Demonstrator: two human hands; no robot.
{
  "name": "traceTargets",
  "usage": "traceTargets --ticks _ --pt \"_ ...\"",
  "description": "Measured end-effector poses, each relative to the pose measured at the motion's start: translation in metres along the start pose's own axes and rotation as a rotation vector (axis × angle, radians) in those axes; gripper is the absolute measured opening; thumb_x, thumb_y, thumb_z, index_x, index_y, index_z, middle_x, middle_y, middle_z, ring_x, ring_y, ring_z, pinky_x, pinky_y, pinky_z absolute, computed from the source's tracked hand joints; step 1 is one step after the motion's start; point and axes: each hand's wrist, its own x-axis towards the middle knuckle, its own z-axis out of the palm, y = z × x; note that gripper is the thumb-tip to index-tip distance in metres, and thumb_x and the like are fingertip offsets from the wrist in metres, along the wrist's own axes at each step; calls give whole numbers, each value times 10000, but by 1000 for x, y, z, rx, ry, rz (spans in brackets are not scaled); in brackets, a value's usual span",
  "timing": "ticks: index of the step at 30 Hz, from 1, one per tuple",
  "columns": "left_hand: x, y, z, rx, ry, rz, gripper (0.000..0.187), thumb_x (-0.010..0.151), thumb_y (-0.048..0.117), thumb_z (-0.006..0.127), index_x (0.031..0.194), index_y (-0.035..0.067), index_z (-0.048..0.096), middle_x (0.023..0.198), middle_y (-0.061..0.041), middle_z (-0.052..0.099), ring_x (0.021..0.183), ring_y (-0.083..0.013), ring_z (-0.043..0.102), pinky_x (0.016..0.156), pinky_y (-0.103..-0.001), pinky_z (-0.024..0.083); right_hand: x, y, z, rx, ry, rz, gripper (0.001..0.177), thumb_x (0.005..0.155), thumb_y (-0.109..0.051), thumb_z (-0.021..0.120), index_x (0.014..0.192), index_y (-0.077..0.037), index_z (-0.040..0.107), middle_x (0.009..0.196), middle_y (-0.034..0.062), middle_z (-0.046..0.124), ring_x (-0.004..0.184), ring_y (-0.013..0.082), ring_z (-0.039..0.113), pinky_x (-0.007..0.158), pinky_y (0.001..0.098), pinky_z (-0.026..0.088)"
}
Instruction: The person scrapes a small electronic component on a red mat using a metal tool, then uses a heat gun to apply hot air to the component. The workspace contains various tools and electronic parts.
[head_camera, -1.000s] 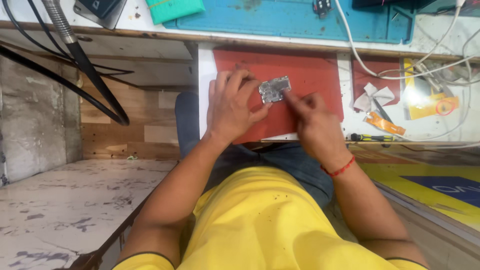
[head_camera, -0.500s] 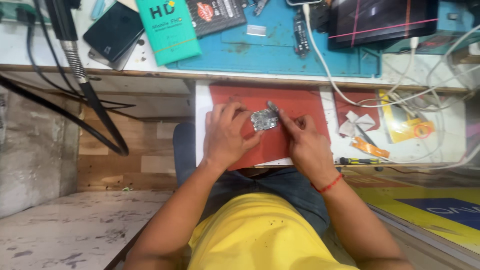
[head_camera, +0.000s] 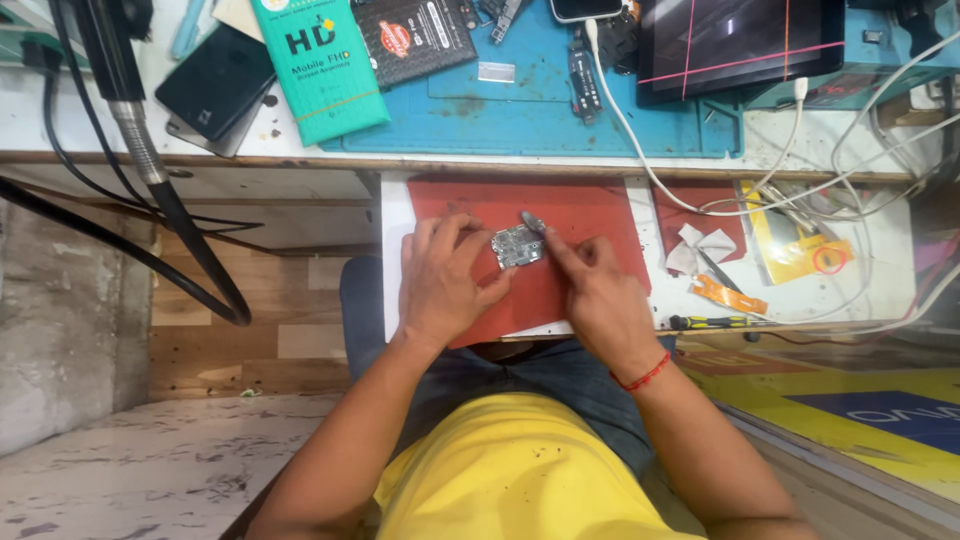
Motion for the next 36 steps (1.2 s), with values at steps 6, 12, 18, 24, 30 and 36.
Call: traceTargets --ticks 6,12,18,24,30,36 --pt "3 1 -2 38 -28 -29 503 668 362 876 1058 98 699 1264 -100 544 1223 -336 444 992 -500 360 5 -1 4 41 2 15 573 921 -36 522 1460 -227 569 1073 130 631 732 396 669 591 501 537" --pt "8 2 -5 6 -56 -57 501 610 378 894 976 105 687 1248 -94 537 1244 -323 436 1010 -500 339 0 -2 8 103 46 -52 579 877 -6 524 1419 -193 596 1091 158 637 771 405 679 660 498 562" --pt "5 -1 -4 -3 -14 -52 453 622 361 887 953 116 697 1245 -63 560 1247 -290 459 1012 -474 354 -1 -11 3 84 -50 -134 639 823 9 532 1414 -224 603 1103 167 633 764 412 680 650 498 563" --pt "6 -3 -4 -14 -19 -62 488 589 369 902 950 110 699 1228 -62 563 1236 -291 460 1000 -483 355 -2 -21 -5 90 -88 -170 607 854 -17 537 1430 -208 566 1078 163 631 758 413 674 642 514 548" --pt "-2 -3 1 -25 16 -53 489 621 350 894 994 102 698 1249 -53 571 1231 -288 477 1015 -474 372 -9 -13 10 90 -85 -118 648 836 23 504 1434 -215 581 1116 187 615 784 436 663 663 527 538" --pt "3 -1 -1 -17 14 -34 470 601 348 897 968 131 699 1238 -54 572 1218 -295 475 999 -480 368 -12 1 -2 31 -7 -75 678 833 14 505 1476 -197 551 1112 163 616 778 415 673 676 517 543"
